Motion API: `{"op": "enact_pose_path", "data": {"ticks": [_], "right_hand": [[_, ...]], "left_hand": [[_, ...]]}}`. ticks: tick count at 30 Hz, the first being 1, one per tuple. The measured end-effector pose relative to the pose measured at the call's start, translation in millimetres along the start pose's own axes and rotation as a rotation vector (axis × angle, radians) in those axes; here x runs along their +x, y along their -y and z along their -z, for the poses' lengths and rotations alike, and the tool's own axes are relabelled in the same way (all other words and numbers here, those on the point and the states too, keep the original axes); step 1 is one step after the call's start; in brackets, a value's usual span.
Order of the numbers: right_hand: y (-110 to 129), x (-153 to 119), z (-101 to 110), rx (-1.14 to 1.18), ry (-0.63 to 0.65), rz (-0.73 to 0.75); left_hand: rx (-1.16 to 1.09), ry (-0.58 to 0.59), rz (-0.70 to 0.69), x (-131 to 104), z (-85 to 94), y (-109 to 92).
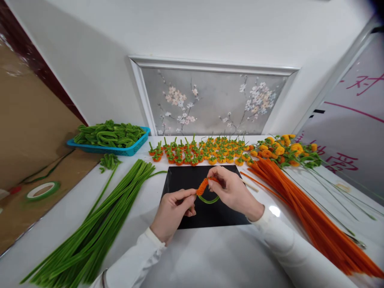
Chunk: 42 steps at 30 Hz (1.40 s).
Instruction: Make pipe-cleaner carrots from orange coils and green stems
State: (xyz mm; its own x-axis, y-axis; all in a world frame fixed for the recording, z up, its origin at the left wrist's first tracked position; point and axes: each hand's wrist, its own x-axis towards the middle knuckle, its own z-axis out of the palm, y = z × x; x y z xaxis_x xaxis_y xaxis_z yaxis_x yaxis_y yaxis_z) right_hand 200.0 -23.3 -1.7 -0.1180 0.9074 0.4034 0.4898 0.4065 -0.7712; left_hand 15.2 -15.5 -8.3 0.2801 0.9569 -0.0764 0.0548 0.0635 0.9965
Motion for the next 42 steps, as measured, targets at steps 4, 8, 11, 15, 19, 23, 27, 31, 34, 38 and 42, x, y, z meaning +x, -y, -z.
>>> {"op": "enact_pose_path", "data": {"ticks": [4, 8, 11, 15, 19, 23, 27, 31, 34, 38, 42], "right_hand": [[2, 1, 1, -0.011, 0.011, 0.02], [5, 2, 3, -0.065, 0.001, 0.074], [6, 1, 4, -0.056, 0.003, 0.093], [9, -2, 2, -0.029, 0.025, 0.093], [19, -6, -5, 0.044, 0.113, 0.104], [27, -9, -11, 0.027, 0.138, 0.132], [26, -8, -16, -0.091, -0.011, 0.176], [25, -13, -20, -0.185, -0.139, 0.159], [27, -19, -23, -0.222, -0.041, 0.142], [28, -25, -27, -0.475, 0.07, 0.155], [27, -28, -26, -0.563, -0.005, 0.201]], "left_hand": [[0.044, 0.033, -0.029, -1, 0.2, 1], [0.054, 0.068, 0.01, 0, 2.5, 1], [0.093, 0.215, 0.033, 3, 8.2, -4], [0.192, 0.319, -0.119, 6, 14.5, -11], [0.036, 0.304, -0.215, 3, 6.2, -8], [-0.166, 0.253, -0.109, -4, -6.2, -4], [-0.412, 0.116, -0.012, -6, -7.8, -5], [-0.656, 0.045, 0.091, -4, -3.6, -5], [-0.741, 0.002, 0.13, -4, -1.6, -5], [-0.778, -0.031, 0.141, -4, -1.1, -6], [-0.781, -0.055, 0.114, -2, 0.4, -7]]}}
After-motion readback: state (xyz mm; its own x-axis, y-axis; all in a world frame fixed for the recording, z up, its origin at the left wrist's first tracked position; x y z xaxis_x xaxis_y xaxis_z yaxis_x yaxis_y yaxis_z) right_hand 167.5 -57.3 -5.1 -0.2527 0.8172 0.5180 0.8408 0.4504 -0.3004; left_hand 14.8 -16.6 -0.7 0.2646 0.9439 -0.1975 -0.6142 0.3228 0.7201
